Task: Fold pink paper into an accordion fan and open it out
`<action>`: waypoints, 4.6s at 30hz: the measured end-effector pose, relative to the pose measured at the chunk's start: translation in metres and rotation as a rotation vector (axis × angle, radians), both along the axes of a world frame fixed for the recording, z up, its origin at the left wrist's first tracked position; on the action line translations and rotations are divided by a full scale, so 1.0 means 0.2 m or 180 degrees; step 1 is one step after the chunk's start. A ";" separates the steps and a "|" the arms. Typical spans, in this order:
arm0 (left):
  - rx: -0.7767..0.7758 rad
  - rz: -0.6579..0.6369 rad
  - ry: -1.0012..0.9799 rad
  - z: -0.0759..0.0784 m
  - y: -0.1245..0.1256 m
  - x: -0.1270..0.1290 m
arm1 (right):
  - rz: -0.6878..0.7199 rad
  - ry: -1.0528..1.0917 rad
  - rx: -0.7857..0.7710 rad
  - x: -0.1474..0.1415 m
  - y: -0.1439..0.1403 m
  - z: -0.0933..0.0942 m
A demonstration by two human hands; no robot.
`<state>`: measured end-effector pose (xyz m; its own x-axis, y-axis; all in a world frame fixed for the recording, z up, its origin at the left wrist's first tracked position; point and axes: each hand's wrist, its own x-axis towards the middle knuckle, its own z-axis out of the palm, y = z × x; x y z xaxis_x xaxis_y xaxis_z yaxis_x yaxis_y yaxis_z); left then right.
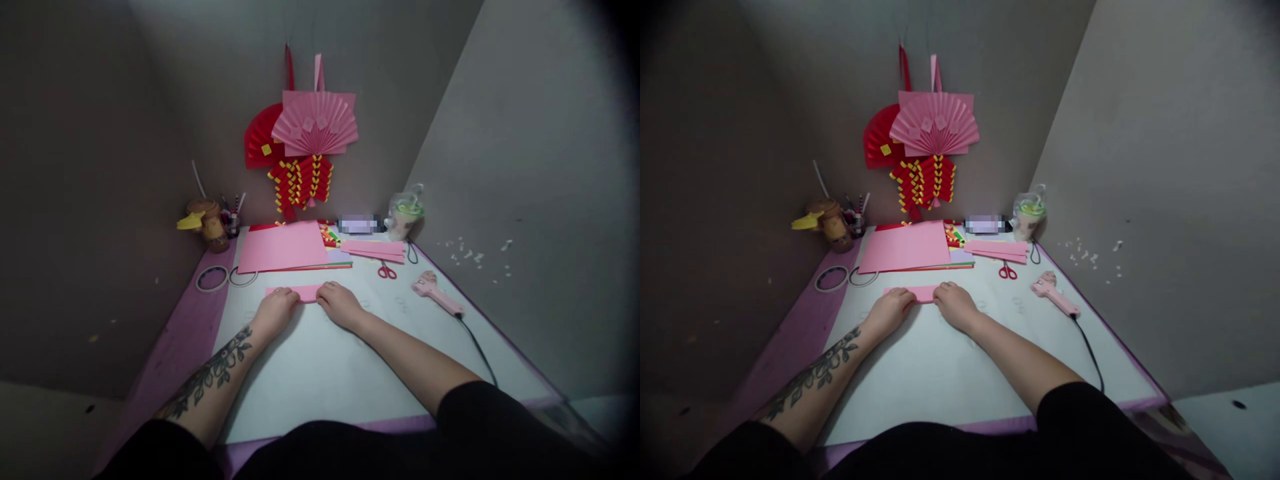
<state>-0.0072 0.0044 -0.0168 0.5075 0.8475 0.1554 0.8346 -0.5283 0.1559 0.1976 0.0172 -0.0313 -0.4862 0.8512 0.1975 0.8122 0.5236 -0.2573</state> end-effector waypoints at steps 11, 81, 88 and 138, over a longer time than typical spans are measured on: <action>-0.0697 0.0131 0.0123 0.07 0.06 -0.23 | -0.0237 -0.0150 -0.0569 0.17 0.04 0.05; -0.0561 0.0766 0.0223 0.05 0.07 -0.09 | -0.0574 -0.0171 -0.0430 0.07 0.07 0.01; -0.0585 0.0982 0.0331 0.05 0.08 -0.07 | -0.0634 -0.0267 -0.0407 0.08 0.08 0.01; -0.0341 -0.0405 0.0771 0.07 0.04 -0.16 | -0.0841 -0.0726 -0.0785 0.11 0.09 0.07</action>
